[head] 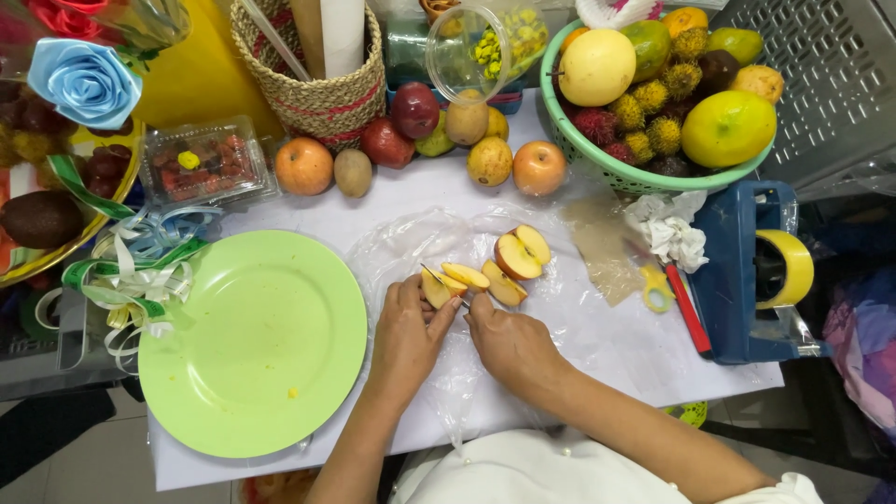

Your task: Slicing an apple into small pieces on a plastic-covered surface using a knife.

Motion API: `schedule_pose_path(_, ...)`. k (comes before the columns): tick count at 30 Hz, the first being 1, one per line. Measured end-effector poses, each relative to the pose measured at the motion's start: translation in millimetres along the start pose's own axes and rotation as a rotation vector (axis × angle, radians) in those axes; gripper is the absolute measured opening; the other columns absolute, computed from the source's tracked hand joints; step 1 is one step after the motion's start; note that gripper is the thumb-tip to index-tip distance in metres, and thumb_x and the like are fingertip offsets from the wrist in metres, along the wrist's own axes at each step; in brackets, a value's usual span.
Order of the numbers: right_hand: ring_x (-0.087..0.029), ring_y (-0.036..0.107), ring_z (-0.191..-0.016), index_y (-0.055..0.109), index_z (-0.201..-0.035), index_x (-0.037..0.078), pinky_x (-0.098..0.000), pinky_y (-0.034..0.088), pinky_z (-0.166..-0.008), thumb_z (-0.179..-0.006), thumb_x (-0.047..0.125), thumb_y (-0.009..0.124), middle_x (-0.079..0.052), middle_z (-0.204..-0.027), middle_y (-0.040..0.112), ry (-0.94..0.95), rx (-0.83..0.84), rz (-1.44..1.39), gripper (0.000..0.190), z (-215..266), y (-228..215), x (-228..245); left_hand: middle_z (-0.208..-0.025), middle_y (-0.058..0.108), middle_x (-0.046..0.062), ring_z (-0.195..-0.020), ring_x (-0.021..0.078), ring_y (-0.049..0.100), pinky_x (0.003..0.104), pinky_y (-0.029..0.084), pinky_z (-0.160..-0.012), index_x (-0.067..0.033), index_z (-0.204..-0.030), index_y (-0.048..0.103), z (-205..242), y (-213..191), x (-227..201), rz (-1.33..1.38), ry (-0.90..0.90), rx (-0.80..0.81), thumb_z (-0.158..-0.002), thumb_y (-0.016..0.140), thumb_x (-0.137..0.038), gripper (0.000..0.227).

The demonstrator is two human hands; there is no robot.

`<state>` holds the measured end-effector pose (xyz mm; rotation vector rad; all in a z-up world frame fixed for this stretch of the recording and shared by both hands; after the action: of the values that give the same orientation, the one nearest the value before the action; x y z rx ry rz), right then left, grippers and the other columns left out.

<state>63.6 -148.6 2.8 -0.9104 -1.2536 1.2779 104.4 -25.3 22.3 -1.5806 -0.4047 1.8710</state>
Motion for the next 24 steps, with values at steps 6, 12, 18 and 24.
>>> schedule_pose_path(6,-0.027,0.073,-0.055,0.051,-0.093,0.012,-0.0404,0.059,-0.051,-0.105,0.026,0.045,-0.008,-0.059,0.067,0.02,0.048,-0.009,0.019,-3.2,-7.0,-0.7,-0.109,0.063,0.025,-0.105,0.0371,0.071,0.04,0.064,-0.083,0.0087,-0.132,0.056,0.8,-4.8,0.6,0.083,0.018,-0.021,-0.091,0.077,-0.033,0.062)
schedule_pose_path(12,-0.032,0.075,-0.061,0.051,-0.095,0.012,-0.044,0.061,-0.057,-0.105,0.025,0.044,-0.011,-0.064,0.07,0.0,0.088,0.016,0.018,-7.7,-8.1,-2.2,-0.105,0.063,0.025,-0.103,0.0391,0.072,0.042,0.064,-0.082,0.0097,-0.129,0.056,-1.4,-5.3,2.4,0.076,0.03,-0.033,-0.09,0.078,-0.034,0.063)
schedule_pose_path(18,-0.033,0.075,-0.061,0.05,-0.095,0.013,-0.0455,0.061,-0.057,-0.106,0.029,0.044,-0.011,-0.062,0.069,0.025,0.061,-0.019,0.02,-7.0,-3.6,-3.9,-0.104,0.063,0.023,-0.101,0.0365,0.073,0.041,0.064,-0.079,0.0092,-0.13,0.056,-4.5,-1.8,4.2,0.029,0.019,-0.02,-0.093,0.074,-0.035,0.061)
schedule_pose_path(24,-0.029,0.074,-0.057,0.05,-0.096,0.013,-0.0419,0.06,-0.054,-0.106,0.027,0.044,-0.009,-0.061,0.068,0.024,0.004,0.005,0.018,0.2,-2.1,1.5,-0.101,0.064,0.023,-0.099,0.0374,0.074,0.041,0.065,-0.079,0.0097,-0.127,0.058,-6.2,-3.9,6.6,0.085,0.021,-0.016,-0.09,0.078,-0.034,0.061)
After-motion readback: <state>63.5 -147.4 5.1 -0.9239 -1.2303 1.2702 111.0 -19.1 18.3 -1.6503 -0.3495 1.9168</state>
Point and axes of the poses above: each hand's wrist, its own z-axis away from the middle knuckle, its own y-axis out of the palm, x = y × z, the point moved 9 cm from there along -z, towards the middle knuckle
